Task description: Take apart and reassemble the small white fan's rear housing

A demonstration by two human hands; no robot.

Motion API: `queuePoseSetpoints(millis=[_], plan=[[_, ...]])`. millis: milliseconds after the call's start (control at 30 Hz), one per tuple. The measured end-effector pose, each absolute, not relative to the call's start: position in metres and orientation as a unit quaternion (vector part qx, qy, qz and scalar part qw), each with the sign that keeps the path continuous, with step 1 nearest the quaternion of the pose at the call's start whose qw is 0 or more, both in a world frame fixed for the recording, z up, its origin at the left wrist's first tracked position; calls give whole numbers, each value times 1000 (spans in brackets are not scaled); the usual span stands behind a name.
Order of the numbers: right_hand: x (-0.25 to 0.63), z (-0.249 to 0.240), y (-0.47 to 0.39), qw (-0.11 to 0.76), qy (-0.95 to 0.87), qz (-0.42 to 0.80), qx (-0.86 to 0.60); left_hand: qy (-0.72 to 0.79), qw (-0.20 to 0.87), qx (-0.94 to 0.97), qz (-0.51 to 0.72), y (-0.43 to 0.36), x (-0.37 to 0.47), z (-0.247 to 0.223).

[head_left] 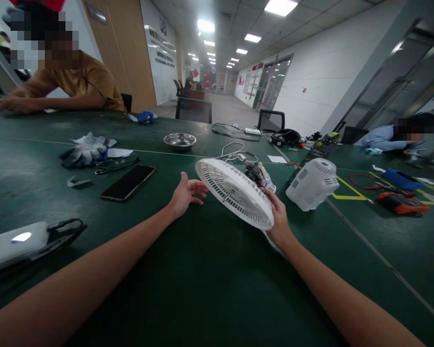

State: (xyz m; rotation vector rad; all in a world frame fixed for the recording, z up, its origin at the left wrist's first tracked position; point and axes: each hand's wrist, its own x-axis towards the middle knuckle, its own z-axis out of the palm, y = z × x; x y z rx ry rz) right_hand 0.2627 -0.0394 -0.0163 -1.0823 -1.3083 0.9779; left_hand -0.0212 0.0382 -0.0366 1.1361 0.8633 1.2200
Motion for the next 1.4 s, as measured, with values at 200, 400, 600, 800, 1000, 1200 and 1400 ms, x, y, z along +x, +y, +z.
queuePoseSetpoints(millis=[200, 400, 600, 800, 1000, 1200, 1400], plan=[[270, -8, -46, 468, -697, 238, -489, 332, 766, 374, 404, 39, -32, -25], [272, -6, -43, 370, -792, 156, -460, 379, 772, 350, 372, 38, -29, -19], [299, -9, -17, 430, -744, -3, -512, 403, 754, 353, 381, 43, -28, -22], [334, -29, 23, 405, -689, -9, -601, 420, 750, 341, 381, 43, -27, -20], [336, -33, 27, 444, -605, 139, -647, 433, 737, 344, 389, 44, -27, -21], [306, -14, 2, 555, -465, 448, -524, 430, 728, 361, 392, 44, -26, -24], [274, 1, -26, 601, -514, 395, -468, 460, 656, 416, 431, 43, -21, -26]])
